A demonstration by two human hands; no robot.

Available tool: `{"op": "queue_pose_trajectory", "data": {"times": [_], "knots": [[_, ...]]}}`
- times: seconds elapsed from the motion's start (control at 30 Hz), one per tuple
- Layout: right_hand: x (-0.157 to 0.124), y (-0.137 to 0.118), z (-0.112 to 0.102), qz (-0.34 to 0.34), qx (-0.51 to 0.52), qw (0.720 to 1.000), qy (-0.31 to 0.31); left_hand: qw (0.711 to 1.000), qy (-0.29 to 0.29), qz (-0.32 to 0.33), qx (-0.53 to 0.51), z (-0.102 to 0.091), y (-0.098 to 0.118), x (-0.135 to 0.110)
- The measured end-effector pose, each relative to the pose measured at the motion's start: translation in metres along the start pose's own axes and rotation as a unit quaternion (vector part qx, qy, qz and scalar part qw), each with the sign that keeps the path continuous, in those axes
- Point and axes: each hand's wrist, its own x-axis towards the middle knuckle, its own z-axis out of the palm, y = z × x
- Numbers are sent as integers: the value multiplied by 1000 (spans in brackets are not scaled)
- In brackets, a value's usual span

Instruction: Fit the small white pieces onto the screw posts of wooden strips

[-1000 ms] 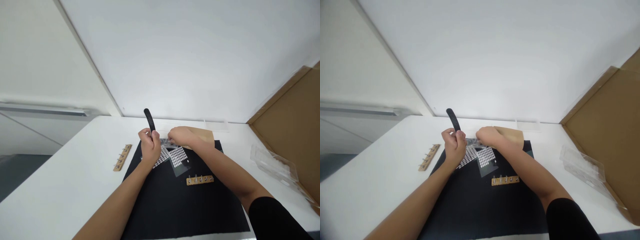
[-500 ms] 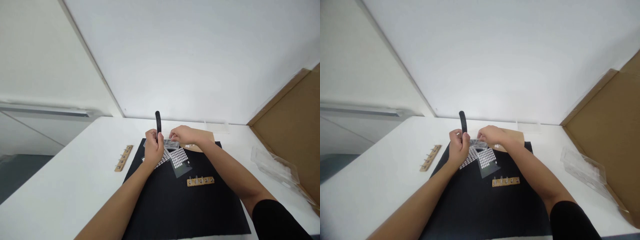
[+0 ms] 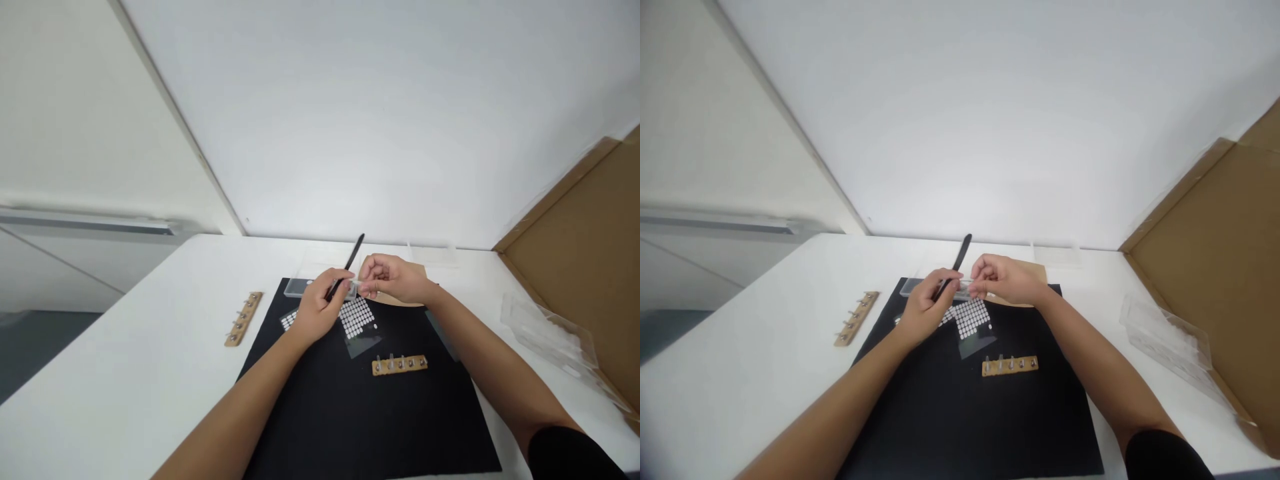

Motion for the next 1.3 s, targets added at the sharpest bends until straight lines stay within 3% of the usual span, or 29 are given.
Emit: {"op": "queue_pose_trajectory", "data": {"times": [0.23, 0.53, 0.77, 1.1, 1.3], "knots": [[-16, -3, 8, -40, 94, 995, -3, 988, -54, 42, -141, 4, 15, -1], [-21, 1, 18, -34, 136, 990, -22, 970, -51, -33, -236, 8, 4, -2], [-26, 3, 20, -3, 90, 996, 0, 971, -54, -21, -234, 6, -1, 1], [-27, 2, 22, -15, 74, 997, -16, 972, -21, -5, -235, 9, 5, -1], [-26, 6, 22, -18, 56, 998, 26, 978, -14, 0, -210, 10, 9, 0]]}}
